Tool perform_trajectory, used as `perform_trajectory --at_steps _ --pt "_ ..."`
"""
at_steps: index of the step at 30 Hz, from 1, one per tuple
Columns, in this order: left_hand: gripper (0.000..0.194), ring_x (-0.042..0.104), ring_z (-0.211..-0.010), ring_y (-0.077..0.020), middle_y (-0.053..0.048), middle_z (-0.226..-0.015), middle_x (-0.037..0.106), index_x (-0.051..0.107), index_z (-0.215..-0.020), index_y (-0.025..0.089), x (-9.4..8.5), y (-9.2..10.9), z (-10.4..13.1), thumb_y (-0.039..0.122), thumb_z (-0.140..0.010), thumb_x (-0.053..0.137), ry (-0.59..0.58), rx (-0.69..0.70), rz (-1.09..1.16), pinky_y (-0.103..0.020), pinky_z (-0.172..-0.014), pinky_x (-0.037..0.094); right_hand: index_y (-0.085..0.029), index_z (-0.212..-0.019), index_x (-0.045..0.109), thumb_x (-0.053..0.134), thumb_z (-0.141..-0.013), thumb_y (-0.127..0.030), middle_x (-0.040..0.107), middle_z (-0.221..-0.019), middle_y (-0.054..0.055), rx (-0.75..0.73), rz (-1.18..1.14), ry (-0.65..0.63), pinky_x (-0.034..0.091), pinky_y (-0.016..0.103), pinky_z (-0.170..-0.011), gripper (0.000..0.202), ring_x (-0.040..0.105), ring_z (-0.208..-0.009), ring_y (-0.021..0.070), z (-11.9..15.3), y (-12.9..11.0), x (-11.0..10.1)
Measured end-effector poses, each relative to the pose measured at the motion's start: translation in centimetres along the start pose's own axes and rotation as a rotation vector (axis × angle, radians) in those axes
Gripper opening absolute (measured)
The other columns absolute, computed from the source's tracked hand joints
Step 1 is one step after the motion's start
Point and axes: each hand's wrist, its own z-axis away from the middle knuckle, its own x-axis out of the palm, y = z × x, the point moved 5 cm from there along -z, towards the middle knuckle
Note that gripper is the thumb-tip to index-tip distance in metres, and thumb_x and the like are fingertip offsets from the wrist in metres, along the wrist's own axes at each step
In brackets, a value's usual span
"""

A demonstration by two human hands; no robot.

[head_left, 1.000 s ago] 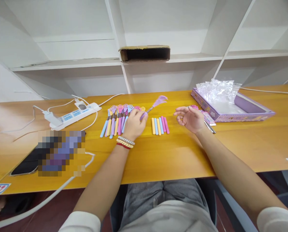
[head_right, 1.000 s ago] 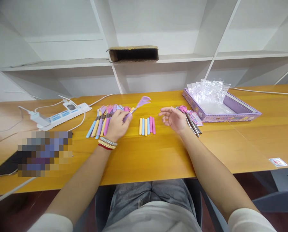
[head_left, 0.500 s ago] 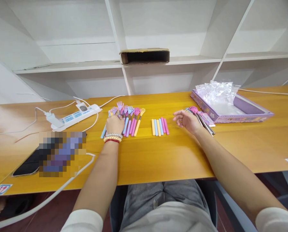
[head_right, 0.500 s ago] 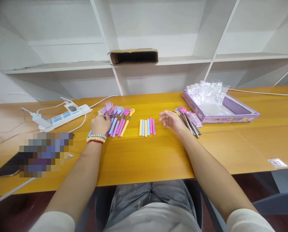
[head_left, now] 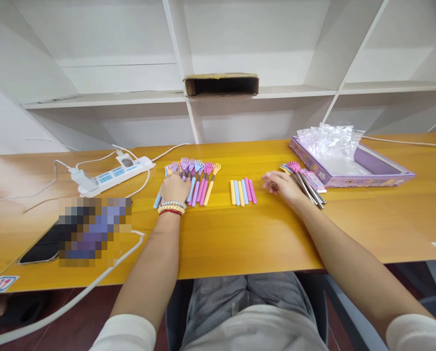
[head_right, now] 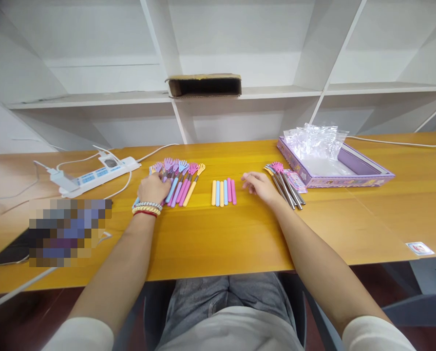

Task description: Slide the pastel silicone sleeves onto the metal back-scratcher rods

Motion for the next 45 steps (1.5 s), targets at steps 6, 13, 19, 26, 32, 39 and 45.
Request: perform_trajectory --at_steps 6,13,19,26,32,39,45 --pt "0.037 0.062 -0.095 -0.0368 -0.023 -0.099 0.065 0.065 -0.102 0.013 0.1 0.2 0.0 0.036 -0.075 0.057 -0.024 0.020 -0.021 -0.049 -0.078 0.048 -0.017 -0.066 0.058 0.047 -0.086 -0.054 0.060 -0.062 0.002 -0.148 0.515 -0.012 0.036 0.027 -0.059 0.043 0.050 -0.058 0.0129 0.0 0.0 0.5" --pt "0.039 0.060 -0.097 -0.0373 -0.023 -0.104 0.062 0.064 -0.104 0.012 -0.2 0.4 0.3 0.038 -0.076 0.057 -0.023 0.017 -0.005 -0.049 -0.080 0.047 -0.016 -0.072 0.062 0.045 -0.087 -0.052 0.064 -0.067 0.002 -0.171 0.609 -0.048 0.037 0.027 -0.063 0.042 0.054 -0.062 0.0144 0.2 -0.3 0.9" --pt "0.033 0.058 -0.099 -0.0301 -0.017 -0.108 0.058 0.062 -0.106 0.015 -0.4 3.2 1.6 0.034 -0.083 0.050 0.169 0.231 0.075 -0.041 -0.085 0.047 -0.015 -0.079 0.066 0.050 -0.084 -0.043 0.065 -0.068 0.003 -0.186 0.679 -0.014 0.037 0.027 -0.060 0.032 0.053 -0.061 0.0145 -0.1 0.1 0.8" --pt "0.027 0.057 -0.099 -0.0225 -0.011 -0.102 0.061 0.063 -0.104 0.015 1.2 7.7 5.0 0.027 -0.088 0.045 0.046 0.676 0.191 -0.035 -0.092 0.044 -0.016 -0.078 0.067 0.051 -0.080 -0.025 0.068 -0.070 0.004 -0.199 0.699 -0.039 0.041 0.027 -0.066 0.019 0.058 -0.064 0.0155 -0.4 0.5 1.2" --pt "0.028 0.059 -0.098 -0.0219 -0.009 -0.101 0.065 0.066 -0.100 0.015 2.5 8.5 6.0 0.025 -0.089 0.042 -0.136 0.812 0.126 -0.036 -0.093 0.044 -0.016 -0.081 0.069 0.052 -0.081 -0.030 0.068 -0.071 0.003 -0.191 0.722 -0.043 0.040 0.027 -0.063 0.022 0.056 -0.063 0.0149 -0.5 0.9 1.1" --pt "0.027 0.060 -0.095 -0.0222 -0.009 -0.097 0.067 0.068 -0.097 0.017 3.6 8.5 6.2 0.023 -0.087 0.043 -0.276 0.856 0.045 -0.037 -0.090 0.045 -0.017 -0.080 0.070 0.053 -0.080 -0.032 0.067 -0.069 0.004 -0.205 0.748 -0.026 0.040 0.026 -0.062 0.022 0.056 -0.062 0.0150 -0.6 0.9 1.1" --pt "0.026 0.060 -0.094 -0.0232 -0.010 -0.096 0.067 0.069 -0.097 0.016 3.7 8.5 6.3 0.024 -0.085 0.046 -0.304 0.866 0.053 -0.038 -0.089 0.045 -0.017 -0.088 0.070 0.051 -0.080 -0.029 0.070 -0.086 0.010 -0.089 0.950 0.184 0.043 0.031 -0.073 0.024 0.062 -0.079 0.0216 -0.7 0.5 -0.7"
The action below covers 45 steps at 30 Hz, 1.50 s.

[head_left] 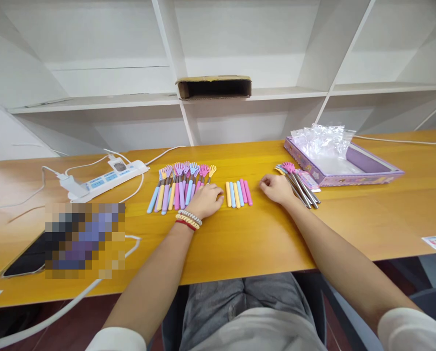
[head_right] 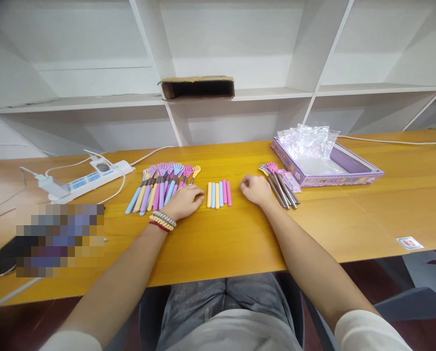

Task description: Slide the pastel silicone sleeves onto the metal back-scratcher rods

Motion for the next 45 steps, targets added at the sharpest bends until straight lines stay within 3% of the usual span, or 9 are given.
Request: perform_trajectory --at_steps 5,10,15,19,24,32,39,45 --pt "0.025 0.060 -0.095 -0.0237 -0.009 -0.097 0.067 0.069 -0.097 0.017 0.0 0.0 0.0 0.024 -0.084 0.049 -0.008 -0.007 0.001 -0.038 -0.089 0.045 -0.010 -0.110 0.066 0.054 -0.078 -0.037 0.057 -0.116 0.022 0.176 0.330 0.162 0.035 0.046 -0.092 0.044 0.046 -0.112 0.0375 0.1 1.6 -2.1" --pt "0.026 0.059 -0.096 -0.0235 -0.009 -0.098 0.066 0.068 -0.098 0.016 0.2 -0.1 0.0 0.027 -0.085 0.049 -0.020 -0.008 0.001 -0.038 -0.092 0.044 -0.007 -0.113 0.062 0.053 -0.077 -0.041 0.048 -0.122 0.024 0.355 0.360 0.155 0.031 0.052 -0.092 0.050 0.039 -0.115 0.0410 0.4 2.7 -2.8" --pt "0.027 0.059 -0.098 -0.0235 -0.010 -0.100 0.065 0.068 -0.100 0.016 0.3 -0.2 0.0 0.029 -0.085 0.048 -0.036 -0.018 0.008 -0.039 -0.093 0.043 -0.008 -0.114 0.062 0.054 -0.076 -0.041 0.050 -0.120 0.025 0.442 0.356 0.134 0.032 0.053 -0.089 0.051 0.040 -0.115 0.0422 0.3 3.7 -3.0" --pt "0.028 0.058 -0.097 -0.0242 -0.010 -0.099 0.065 0.068 -0.099 0.016 0.3 -0.2 0.0 0.030 -0.085 0.048 -0.040 -0.018 0.019 -0.041 -0.092 0.043 -0.013 -0.112 0.067 0.050 -0.079 -0.030 0.055 -0.119 0.024 0.437 0.344 0.093 0.034 0.053 -0.090 0.041 0.045 -0.113 0.0397 0.2 4.6 -3.0" --pt "0.032 0.057 -0.099 -0.0242 -0.010 -0.101 0.063 0.068 -0.102 0.015 0.3 -0.2 0.0 0.033 -0.086 0.046 -0.070 -0.026 0.022 -0.039 -0.092 0.043 -0.022 -0.107 0.071 0.052 -0.077 -0.020 0.060 -0.113 0.018 0.427 0.331 0.106 0.039 0.043 -0.088 0.036 0.052 -0.108 0.0331 0.0 5.3 -3.4" --pt "0.033 0.056 -0.100 -0.0239 -0.009 -0.103 0.063 0.068 -0.103 0.015 0.4 -0.2 0.0 0.033 -0.087 0.046 -0.090 -0.035 0.010 -0.038 -0.093 0.042 -0.017 -0.109 0.070 0.054 -0.078 -0.014 0.064 -0.103 0.017 0.394 0.311 0.215 0.044 0.034 -0.078 0.036 0.060 -0.094 0.0274 -0.2 5.4 -3.8" --pt "0.032 0.056 -0.100 -0.0235 -0.009 -0.103 0.062 0.067 -0.103 0.016 0.4 -0.2 0.0 0.034 -0.087 0.046 -0.094 -0.040 0.011 -0.038 -0.093 0.042 -0.015 -0.107 0.070 0.052 -0.076 -0.012 0.066 -0.101 0.017 0.362 0.306 0.235 0.044 0.035 -0.077 0.036 0.060 -0.093 0.0288 -0.2 5.5 -3.9" --pt "0.032 0.056 -0.101 -0.0238 -0.009 -0.103 0.062 0.067 -0.103 0.017 0.5 -0.3 0.0 0.035 -0.087 0.046 -0.099 -0.043 0.007 -0.038 -0.094 0.042 -0.015 -0.105 0.071 0.050 -0.080 -0.018 0.065 -0.101 0.018 0.325 0.275 0.339 0.042 0.037 -0.078 0.033 0.057 -0.095 0.0300 -0.1 5.4 -4.3"
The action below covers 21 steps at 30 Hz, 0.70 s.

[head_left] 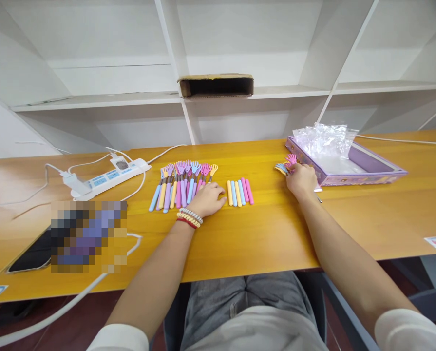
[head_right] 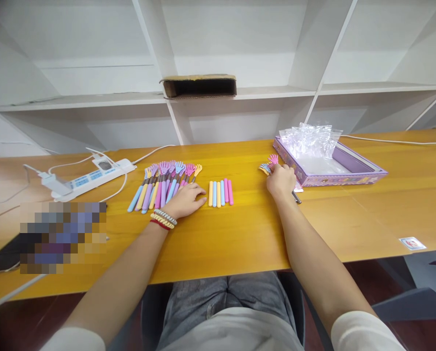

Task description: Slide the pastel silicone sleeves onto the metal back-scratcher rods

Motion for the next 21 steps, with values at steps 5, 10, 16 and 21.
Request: perform_trajectory --at_steps 5,10,16,21 --pt "0.034 0.055 -0.103 -0.0245 -0.009 -0.104 0.062 0.067 -0.105 0.016 0.1 0.0 0.0 0.036 -0.087 0.045 -0.002 0.002 0.001 -0.039 -0.095 0.041 -0.015 -0.104 0.069 0.049 -0.079 -0.014 0.064 -0.103 0.016 -0.018 -0.115 0.069 0.042 0.036 -0.079 0.032 0.057 -0.092 0.0263 0.2 -0.6 -0.5" --pt "0.035 0.055 -0.103 -0.0247 -0.009 -0.105 0.062 0.066 -0.106 0.016 0.0 0.0 0.0 0.036 -0.087 0.044 -0.015 -0.005 -0.003 -0.040 -0.096 0.040 -0.014 -0.104 0.066 0.044 -0.080 -0.011 0.066 -0.101 0.015 -0.144 -0.230 0.090 0.042 0.037 -0.083 0.032 0.060 -0.092 0.0256 0.7 -2.4 -1.0" --pt "0.034 0.055 -0.103 -0.0249 -0.009 -0.105 0.062 0.066 -0.105 0.017 0.0 0.0 0.0 0.036 -0.087 0.045 -0.009 -0.005 -0.009 -0.041 -0.095 0.040 -0.015 -0.096 0.066 0.043 -0.078 -0.011 0.070 -0.090 0.011 -0.203 -0.409 -0.057 0.045 0.035 -0.079 0.029 0.063 -0.081 0.0231 1.4 -3.9 0.3" --pt "0.035 0.055 -0.102 -0.0245 -0.009 -0.104 0.062 0.066 -0.106 0.016 0.0 0.0 0.0 0.035 -0.086 0.045 -0.015 -0.007 -0.004 -0.040 -0.095 0.041 -0.014 -0.097 0.064 0.046 -0.075 -0.010 0.070 -0.087 0.010 -0.179 -0.475 -0.202 0.046 0.034 -0.080 0.028 0.063 -0.077 0.0203 1.9 -4.4 1.5"
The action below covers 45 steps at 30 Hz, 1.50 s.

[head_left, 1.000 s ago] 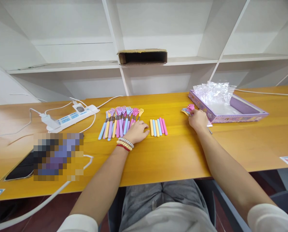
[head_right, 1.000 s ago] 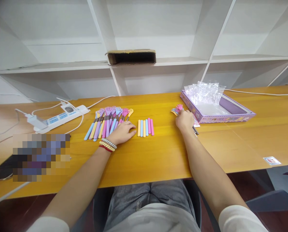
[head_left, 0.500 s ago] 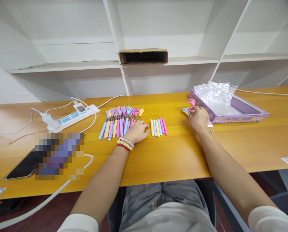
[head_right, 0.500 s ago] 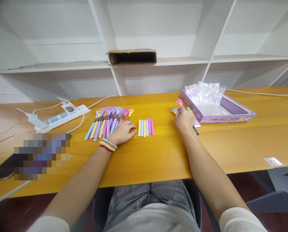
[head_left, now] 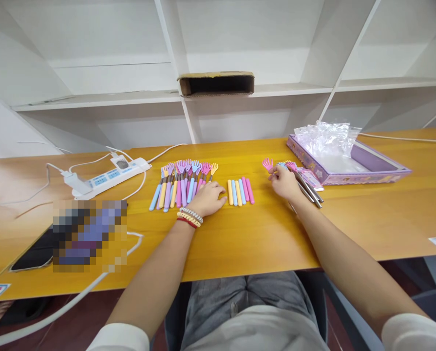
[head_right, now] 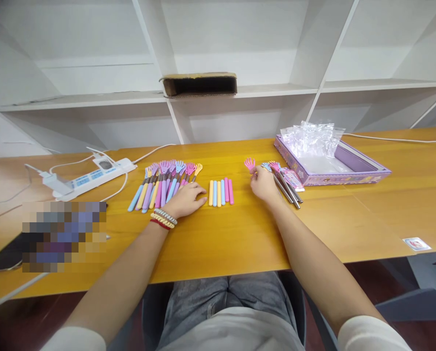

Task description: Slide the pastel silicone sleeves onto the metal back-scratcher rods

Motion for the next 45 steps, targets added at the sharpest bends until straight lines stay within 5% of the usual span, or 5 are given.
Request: perform_trajectory --at_steps 22,29,33,39,45 --pt "0.037 0.054 -0.103 -0.0254 -0.010 -0.105 0.061 0.066 -0.108 0.016 0.0 0.2 0.1 0.037 -0.086 0.045 -0.014 0.003 -0.001 -0.040 -0.094 0.041 -0.017 -0.121 0.065 0.051 -0.074 -0.017 0.068 -0.080 0.004 0.074 -0.041 -0.202 0.046 0.028 -0.072 0.048 0.056 -0.064 0.0143 0.2 0.3 1.6" --pt "0.035 0.054 -0.105 -0.0258 -0.009 -0.105 0.061 0.066 -0.108 0.019 -0.1 0.2 0.2 0.038 -0.087 0.045 -0.007 0.005 -0.017 -0.042 -0.095 0.039 -0.013 -0.117 0.059 0.051 -0.072 -0.015 0.048 -0.049 -0.005 0.243 -0.440 -0.276 0.035 0.021 -0.043 0.045 0.042 -0.040 0.0098 0.4 0.5 2.3" --pt "0.034 0.054 -0.104 -0.0264 -0.010 -0.105 0.061 0.066 -0.106 0.019 0.0 0.2 0.2 0.037 -0.087 0.045 0.002 0.005 -0.016 -0.043 -0.095 0.039 -0.014 -0.118 0.052 0.053 -0.074 -0.013 0.052 -0.051 -0.005 0.291 -0.608 -0.319 0.038 0.019 -0.041 0.044 0.048 -0.040 0.0098 0.8 0.1 2.7" --pt "0.031 0.055 -0.104 -0.0262 -0.009 -0.104 0.062 0.067 -0.104 0.019 0.0 0.3 0.2 0.032 -0.087 0.043 0.011 -0.003 -0.030 -0.045 -0.096 0.038 -0.018 -0.124 0.051 0.055 -0.078 -0.017 0.061 -0.063 -0.002 0.094 -0.341 -0.258 0.042 0.020 -0.047 0.046 0.053 -0.046 0.0105 0.9 -0.4 2.3" --pt "0.032 0.055 -0.104 -0.0267 -0.010 -0.105 0.062 0.066 -0.106 0.019 -0.1 0.4 0.2 0.026 -0.087 0.041 0.018 -0.010 -0.043 -0.047 -0.097 0.037 -0.017 -0.087 0.070 0.051 -0.077 -0.014 0.070 -0.087 0.006 -0.130 -0.001 -0.184 0.045 0.027 -0.076 0.022 0.061 -0.076 0.0160 0.9 -1.5 2.0"
